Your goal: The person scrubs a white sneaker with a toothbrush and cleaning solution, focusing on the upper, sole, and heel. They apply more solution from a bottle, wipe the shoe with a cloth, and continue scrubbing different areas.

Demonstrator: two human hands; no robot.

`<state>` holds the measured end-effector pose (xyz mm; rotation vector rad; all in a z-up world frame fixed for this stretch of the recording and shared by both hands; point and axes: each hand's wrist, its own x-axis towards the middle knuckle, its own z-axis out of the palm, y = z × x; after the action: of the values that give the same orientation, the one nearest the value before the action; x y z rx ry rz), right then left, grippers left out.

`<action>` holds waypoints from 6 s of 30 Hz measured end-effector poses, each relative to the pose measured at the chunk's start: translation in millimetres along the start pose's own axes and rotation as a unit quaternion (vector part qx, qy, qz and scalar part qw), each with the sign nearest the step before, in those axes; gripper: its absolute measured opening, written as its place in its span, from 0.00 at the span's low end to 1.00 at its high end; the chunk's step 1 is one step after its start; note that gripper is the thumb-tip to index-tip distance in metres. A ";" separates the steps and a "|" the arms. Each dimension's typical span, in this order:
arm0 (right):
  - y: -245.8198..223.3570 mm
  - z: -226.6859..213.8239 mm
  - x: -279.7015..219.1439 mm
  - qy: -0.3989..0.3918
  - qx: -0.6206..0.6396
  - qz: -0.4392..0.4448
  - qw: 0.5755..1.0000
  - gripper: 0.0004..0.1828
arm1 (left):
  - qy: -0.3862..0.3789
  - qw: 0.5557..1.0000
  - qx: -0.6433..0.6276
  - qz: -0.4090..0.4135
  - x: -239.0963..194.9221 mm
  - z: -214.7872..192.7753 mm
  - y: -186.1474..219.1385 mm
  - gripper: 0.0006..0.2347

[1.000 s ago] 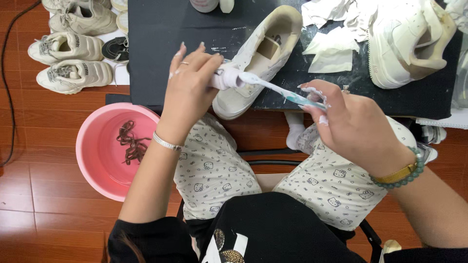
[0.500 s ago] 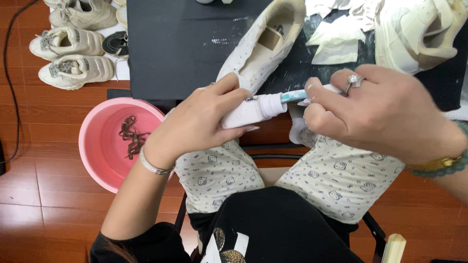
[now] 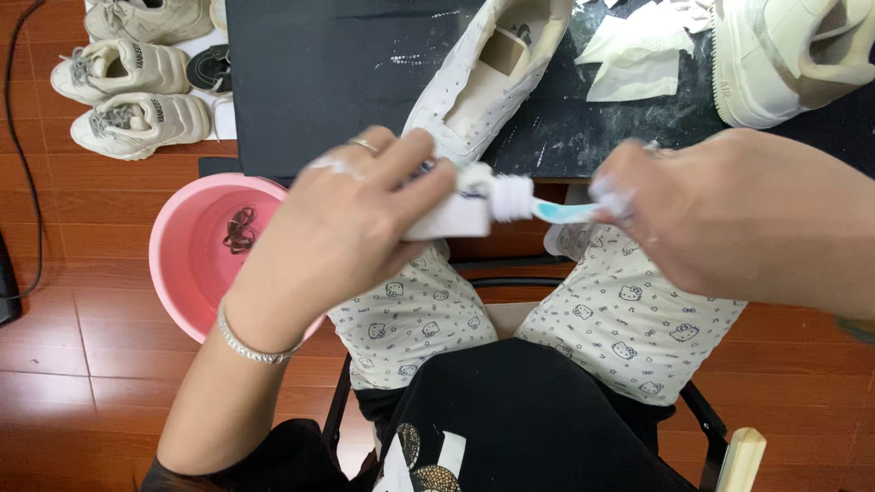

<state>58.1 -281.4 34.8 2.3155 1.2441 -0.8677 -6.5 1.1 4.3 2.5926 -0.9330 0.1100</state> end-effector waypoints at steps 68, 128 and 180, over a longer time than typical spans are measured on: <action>-6.5 169.2 -36.8 0.202 0.429 0.204 0.856 0.12 | 0.118 0.964 -0.149 -0.184 -59.4 59.8 -120.2 0.16; -42.0 228.3 14.3 0.548 0.337 0.142 0.752 0.07 | 0.101 0.706 -0.618 -0.331 76.1 43.7 -35.6 0.08; 9.8 243.8 25.2 0.561 0.262 -0.032 0.785 0.15 | -0.058 0.624 -0.697 -0.349 18.9 43.6 -0.8 0.14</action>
<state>-6.5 -412.1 -162.5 3.4356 1.5958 0.3938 6.3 -26.1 -32.4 1.2218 0.1665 -0.7125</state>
